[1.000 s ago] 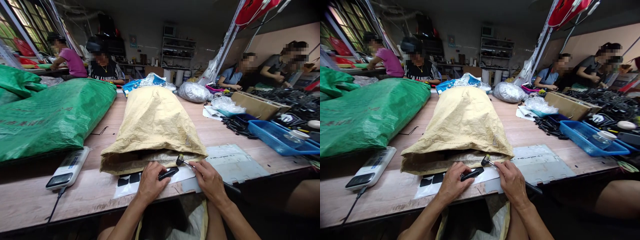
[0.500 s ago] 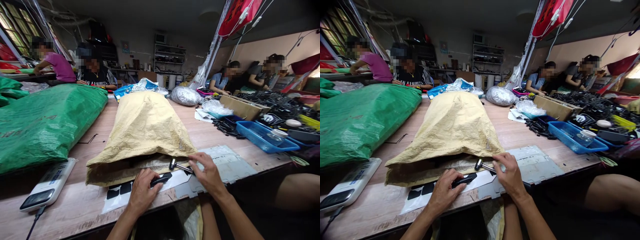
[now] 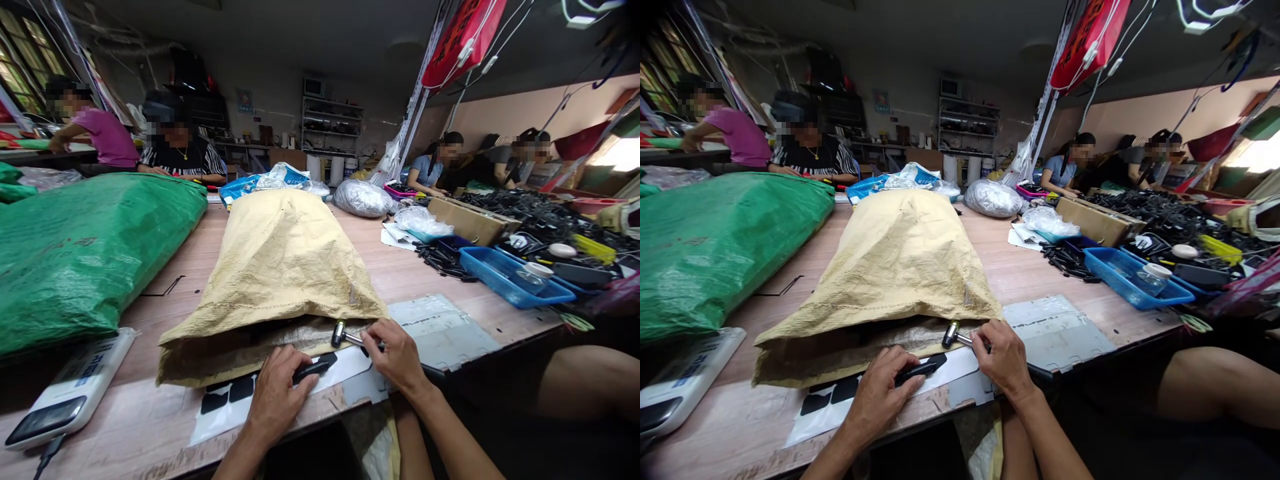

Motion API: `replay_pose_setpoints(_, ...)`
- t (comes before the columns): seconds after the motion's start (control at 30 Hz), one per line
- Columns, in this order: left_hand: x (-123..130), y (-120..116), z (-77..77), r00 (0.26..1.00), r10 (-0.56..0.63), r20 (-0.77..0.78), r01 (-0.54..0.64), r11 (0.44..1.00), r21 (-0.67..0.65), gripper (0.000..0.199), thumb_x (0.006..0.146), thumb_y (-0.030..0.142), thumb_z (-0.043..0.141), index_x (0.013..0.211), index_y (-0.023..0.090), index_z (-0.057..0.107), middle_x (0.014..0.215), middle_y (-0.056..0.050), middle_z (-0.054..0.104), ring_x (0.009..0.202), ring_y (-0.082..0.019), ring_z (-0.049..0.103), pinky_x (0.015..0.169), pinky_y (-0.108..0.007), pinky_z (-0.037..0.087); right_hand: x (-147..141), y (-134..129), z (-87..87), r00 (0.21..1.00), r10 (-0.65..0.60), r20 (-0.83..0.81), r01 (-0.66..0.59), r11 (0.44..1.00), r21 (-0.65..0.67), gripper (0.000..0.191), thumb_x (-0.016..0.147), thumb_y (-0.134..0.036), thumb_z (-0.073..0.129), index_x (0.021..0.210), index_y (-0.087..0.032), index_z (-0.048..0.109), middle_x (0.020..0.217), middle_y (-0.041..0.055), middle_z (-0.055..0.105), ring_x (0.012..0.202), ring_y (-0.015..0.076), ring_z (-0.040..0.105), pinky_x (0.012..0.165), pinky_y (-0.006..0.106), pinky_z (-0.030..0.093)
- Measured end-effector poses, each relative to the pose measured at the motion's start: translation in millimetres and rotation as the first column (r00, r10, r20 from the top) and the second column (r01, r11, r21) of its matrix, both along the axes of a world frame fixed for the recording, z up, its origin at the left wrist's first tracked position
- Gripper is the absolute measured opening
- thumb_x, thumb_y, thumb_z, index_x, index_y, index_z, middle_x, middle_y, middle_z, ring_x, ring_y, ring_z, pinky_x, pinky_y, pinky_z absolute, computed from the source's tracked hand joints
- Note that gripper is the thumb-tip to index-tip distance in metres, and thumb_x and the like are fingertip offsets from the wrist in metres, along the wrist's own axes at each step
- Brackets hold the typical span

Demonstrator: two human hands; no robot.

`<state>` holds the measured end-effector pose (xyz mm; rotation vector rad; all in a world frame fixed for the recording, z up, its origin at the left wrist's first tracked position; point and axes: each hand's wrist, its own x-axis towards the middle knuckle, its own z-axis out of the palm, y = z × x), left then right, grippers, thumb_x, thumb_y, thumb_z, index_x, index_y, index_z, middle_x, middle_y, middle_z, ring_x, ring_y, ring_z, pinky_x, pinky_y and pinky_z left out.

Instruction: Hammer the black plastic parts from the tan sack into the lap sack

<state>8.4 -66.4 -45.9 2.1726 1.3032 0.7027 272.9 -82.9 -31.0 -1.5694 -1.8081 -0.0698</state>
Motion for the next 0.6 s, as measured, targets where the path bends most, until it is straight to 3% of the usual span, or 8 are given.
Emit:
replay_pose_setpoints(0.13,0,-1,2.0,1.000,-0.009,0.017,0.009,1.000,0.021,0.020,0.095,0.039,0.056,0.095,0.025,0.070,0.089,-0.004,0.064,0.089,-0.024,0.056,0.081,-0.037,0.041,-5,2,-13.6,0.979,-0.030,0.200,0.033,0.999,-0.012,0.019,0.096,-0.029,0.051,0.082,-0.022,0.061,0.084,0.0042,0.063,0.084,0.0191,0.059,0.078,0.031,0.042)
replay_pose_setpoints(0.23,1,-3,3.1,1.000,-0.009,0.030,0.008,0.999,0.036,0.025,0.098,0.040,0.052,0.095,0.025,0.071,0.089,-0.005,0.065,0.091,-0.024,0.057,0.082,-0.037,0.041,-4,1,-17.6,0.976,-0.029,0.216,0.034,0.999,-0.019,0.021,0.098,-0.032,0.051,0.082,-0.022,0.061,0.084,0.0031,0.063,0.084,0.0173,0.059,0.078,0.029,0.042)
replay_pose_setpoints(0.43,3,-1,1.7,0.999,0.010,0.034,-0.012,0.999,0.047,0.017,0.093,0.037,0.061,0.097,0.024,0.072,0.089,-0.004,0.064,0.091,-0.024,0.056,0.082,-0.036,0.041,-1,-1,-19.2,0.973,-0.013,0.229,0.019,1.000,-0.021,0.019,0.095,-0.037,0.056,0.086,-0.022,0.063,0.086,0.0032,0.063,0.086,0.0178,0.058,0.079,0.029,0.041)
replay_pose_setpoints(0.53,1,-12,12.8,0.995,-0.005,0.103,-0.002,0.998,0.068,0.017,0.092,0.036,0.063,0.098,0.023,0.071,0.091,-0.006,0.066,0.092,-0.024,0.057,0.083,-0.037,0.042,0,-2,-20.4,0.972,-0.015,0.233,0.020,1.000,-0.016,0.020,0.096,-0.038,0.055,0.085,-0.022,0.063,0.086,0.0032,0.063,0.086,0.0180,0.058,0.079,0.030,0.041)
replay_pose_setpoints(0.6,0,-31,22.4,0.977,-0.086,0.193,0.076,0.995,0.062,0.020,0.095,0.037,0.058,0.101,0.023,0.070,0.095,-0.007,0.068,0.094,-0.024,0.059,0.086,-0.037,0.044,0,-1,-21.9,0.972,-0.015,0.236,0.019,1.000,-0.014,0.021,0.096,-0.038,0.055,0.086,-0.022,0.063,0.086,0.0031,0.063,0.086,0.0180,0.058,0.078,0.030,0.041)
